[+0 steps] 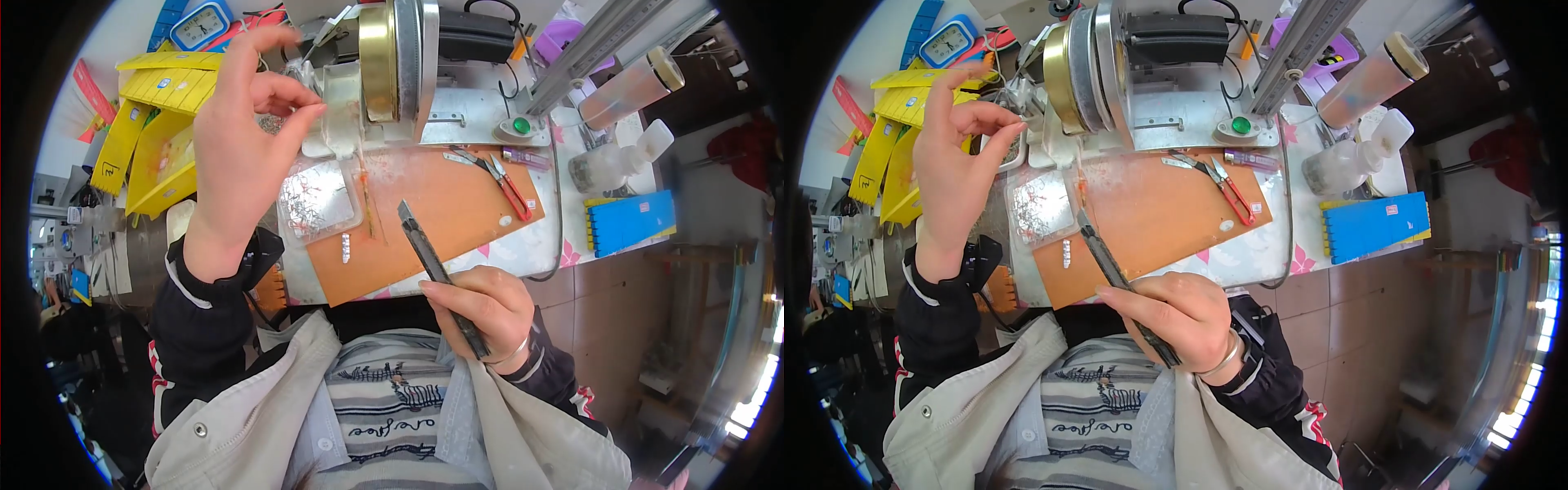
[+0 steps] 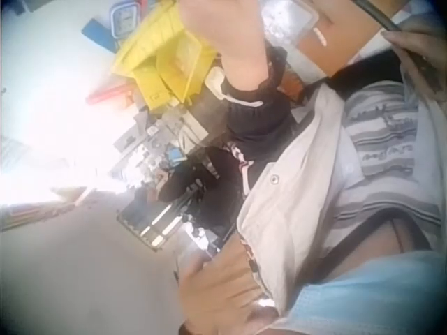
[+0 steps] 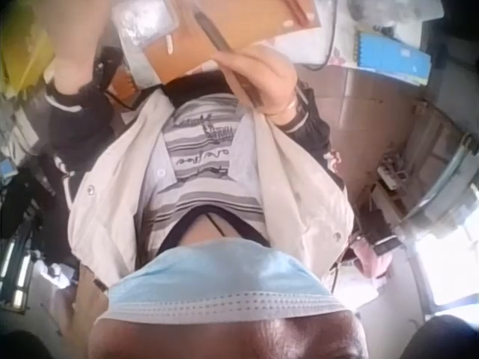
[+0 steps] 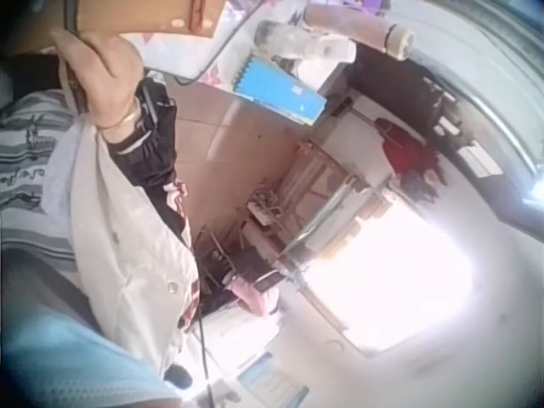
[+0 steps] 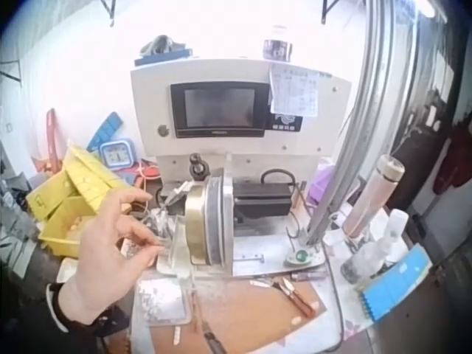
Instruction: Polishing and finishing small components using a rotating wheel and liquid sealant/glue.
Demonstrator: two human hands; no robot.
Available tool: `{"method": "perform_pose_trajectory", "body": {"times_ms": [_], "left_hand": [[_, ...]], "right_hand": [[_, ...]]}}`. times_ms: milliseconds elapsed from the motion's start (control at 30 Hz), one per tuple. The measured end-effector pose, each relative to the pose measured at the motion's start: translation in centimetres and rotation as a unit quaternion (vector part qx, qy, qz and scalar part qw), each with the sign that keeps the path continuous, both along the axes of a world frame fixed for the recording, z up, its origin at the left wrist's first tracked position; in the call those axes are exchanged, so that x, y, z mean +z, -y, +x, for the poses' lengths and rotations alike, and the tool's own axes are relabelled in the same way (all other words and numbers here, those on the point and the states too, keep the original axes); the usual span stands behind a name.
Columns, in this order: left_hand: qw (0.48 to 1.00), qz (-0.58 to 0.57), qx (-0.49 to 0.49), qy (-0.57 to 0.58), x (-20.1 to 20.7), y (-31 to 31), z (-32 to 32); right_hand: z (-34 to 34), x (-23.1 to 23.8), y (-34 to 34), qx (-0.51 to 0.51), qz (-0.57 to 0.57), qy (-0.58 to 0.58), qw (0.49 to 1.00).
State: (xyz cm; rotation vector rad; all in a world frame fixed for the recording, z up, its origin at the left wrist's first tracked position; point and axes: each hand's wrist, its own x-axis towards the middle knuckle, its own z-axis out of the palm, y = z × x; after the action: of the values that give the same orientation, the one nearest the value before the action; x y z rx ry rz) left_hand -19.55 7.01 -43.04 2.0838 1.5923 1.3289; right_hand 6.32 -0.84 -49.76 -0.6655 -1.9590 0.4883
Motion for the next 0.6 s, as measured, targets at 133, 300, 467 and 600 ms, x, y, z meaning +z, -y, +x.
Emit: {"method": "perform_pose_trajectory", "body": {"times_ms": [133,300,467,600], "left_hand": [[0.998,0.035,0.024,-0.043,1.3,0.1,1.0],[0.995,0.100,0.022,-0.006,0.7,0.7,0.5],[0.833,-0.285,-0.185,0.436,-3.9,7.8,3.3],[0.711,-0.483,-0.121,0.496,-4.3,8.5,5.2]], "right_hand": [[-0.1,-0.1,-0.2,0.011,-0.003,-0.003,1.000],[0.5,0.2,-0.2,0.009,-0.006,-0.002,1.000],[0.4,0.1,-0.7,0.019,0.005,0.011,1.000],[-1.3,-0.8,-0.8,0.051,-0.005,0.068,0.996]]}}
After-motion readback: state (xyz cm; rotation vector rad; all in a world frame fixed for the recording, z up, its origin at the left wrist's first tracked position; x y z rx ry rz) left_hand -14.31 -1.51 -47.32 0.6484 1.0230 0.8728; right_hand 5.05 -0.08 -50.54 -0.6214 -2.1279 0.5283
